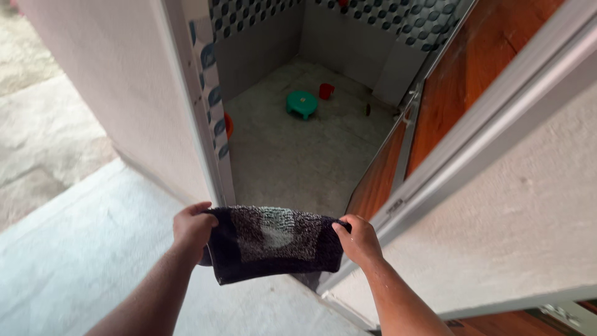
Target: The person picks up a small black mat from the floor, carries it into a tiled bathroom, and places it on the floor. They then use a red cup to pour water from a wall tap onto the mat and scrub it with a brush.
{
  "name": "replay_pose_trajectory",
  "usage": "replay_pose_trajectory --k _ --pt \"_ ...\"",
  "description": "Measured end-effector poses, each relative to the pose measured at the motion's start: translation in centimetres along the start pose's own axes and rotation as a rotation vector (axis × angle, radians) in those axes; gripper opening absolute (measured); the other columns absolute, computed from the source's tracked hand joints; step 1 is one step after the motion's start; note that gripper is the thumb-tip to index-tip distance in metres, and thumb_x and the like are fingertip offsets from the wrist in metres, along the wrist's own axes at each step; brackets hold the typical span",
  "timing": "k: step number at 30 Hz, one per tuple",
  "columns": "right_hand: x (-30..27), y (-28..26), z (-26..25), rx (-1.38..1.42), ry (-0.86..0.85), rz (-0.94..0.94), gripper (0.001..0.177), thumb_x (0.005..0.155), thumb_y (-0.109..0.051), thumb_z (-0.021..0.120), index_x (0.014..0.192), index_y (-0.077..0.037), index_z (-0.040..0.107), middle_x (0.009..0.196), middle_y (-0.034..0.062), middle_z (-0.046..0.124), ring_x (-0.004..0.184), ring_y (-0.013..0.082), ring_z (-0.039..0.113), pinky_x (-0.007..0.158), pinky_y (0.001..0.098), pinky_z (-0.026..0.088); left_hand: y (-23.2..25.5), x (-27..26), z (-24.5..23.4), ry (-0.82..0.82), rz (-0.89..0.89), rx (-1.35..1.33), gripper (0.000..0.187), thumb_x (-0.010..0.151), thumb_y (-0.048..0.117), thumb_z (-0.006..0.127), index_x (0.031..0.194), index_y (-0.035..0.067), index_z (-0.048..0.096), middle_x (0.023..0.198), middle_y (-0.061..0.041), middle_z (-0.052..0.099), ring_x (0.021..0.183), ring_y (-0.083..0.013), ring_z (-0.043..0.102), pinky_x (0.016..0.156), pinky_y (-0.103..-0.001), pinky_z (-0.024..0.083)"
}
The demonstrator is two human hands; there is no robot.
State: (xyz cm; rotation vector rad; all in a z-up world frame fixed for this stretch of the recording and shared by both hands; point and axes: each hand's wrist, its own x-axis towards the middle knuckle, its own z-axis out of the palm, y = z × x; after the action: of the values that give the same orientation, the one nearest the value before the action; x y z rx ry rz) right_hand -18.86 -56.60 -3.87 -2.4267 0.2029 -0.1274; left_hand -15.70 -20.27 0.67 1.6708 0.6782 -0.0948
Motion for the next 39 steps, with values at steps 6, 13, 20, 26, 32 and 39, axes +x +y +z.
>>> replay_pose_trajectory --k 6,13,20,26,32,39 --pt "4.8 -1.9 0.3 0.059 0.094 0.135 0.03 0.093 -0.032 0.068 0.105 -0.006 0.072 0.099 0.0108 0.076 0.093 0.0256 0.073 0.084 0.039 0.057 5.5 5.8 2.7 -0.125 0.028 0.013 0.061 0.081 -0.012 0.057 0.137 0.009 0.066 0.12 -0.019 0.073 0.107 -0.0277 0.072 0.095 -0.04 0.058" --pt "13.1 0.3 0.4 0.108 0.222 0.257 0.033 0.092 -0.034 0.071 0.111 -0.006 0.073 0.099 0.0104 0.077 0.092 0.0248 0.074 0.083 0.0379 0.057 11.0 12.4 8.4 -0.172 0.126 0.029 0.058 0.079 -0.008 0.063 0.135 0.008 0.069 0.117 -0.019 0.076 0.102 -0.0258 0.072 0.091 -0.036 0.055" --pt "24.2 2.5 1.2 0.226 0.285 0.291 0.032 0.094 -0.033 0.072 0.107 -0.004 0.074 0.098 0.0107 0.076 0.091 0.0214 0.072 0.082 0.0378 0.057 16.0 19.7 14.2 -0.17 0.197 0.105 0.051 0.082 -0.002 0.069 0.132 0.008 0.07 0.12 -0.012 0.073 0.104 -0.0191 0.067 0.093 -0.034 0.051" --pt "32.8 2.1 0.5 0.294 0.262 0.268 0.029 0.093 -0.029 0.072 0.102 -0.002 0.073 0.092 0.0121 0.077 0.086 0.0231 0.072 0.08 0.0384 0.057 19.8 25.8 20.1 -0.142 0.146 0.033 0.042 0.084 0.001 0.069 0.126 0.007 0.071 0.115 -0.012 0.074 0.101 -0.0224 0.069 0.091 -0.036 0.054" --pt "40.5 2.8 -0.2 0.234 0.277 0.257 0.029 0.091 -0.03 0.073 0.101 -0.002 0.073 0.092 0.0116 0.077 0.086 0.0229 0.072 0.08 0.0371 0.056 23.5 32.1 25.4 -0.111 0.159 0.028 0.038 0.085 0.003 0.071 0.123 0.007 0.073 0.115 -0.01 0.072 0.103 -0.0206 0.067 0.089 -0.034 0.053" --pt "51.9 5.0 -1.2 0.156 0.275 0.302 0.032 0.09 -0.033 0.073 0.103 -0.004 0.075 0.091 0.0114 0.078 0.083 0.0238 0.074 0.078 0.0375 0.057 27.2 43.8 33.0 -0.204 0.164 0.011 0.036 0.086 0.005 0.07 0.122 0.006 0.073 0.113 -0.009 0.074 0.097 -0.0194 0.068 0.084 -0.034 0.054"
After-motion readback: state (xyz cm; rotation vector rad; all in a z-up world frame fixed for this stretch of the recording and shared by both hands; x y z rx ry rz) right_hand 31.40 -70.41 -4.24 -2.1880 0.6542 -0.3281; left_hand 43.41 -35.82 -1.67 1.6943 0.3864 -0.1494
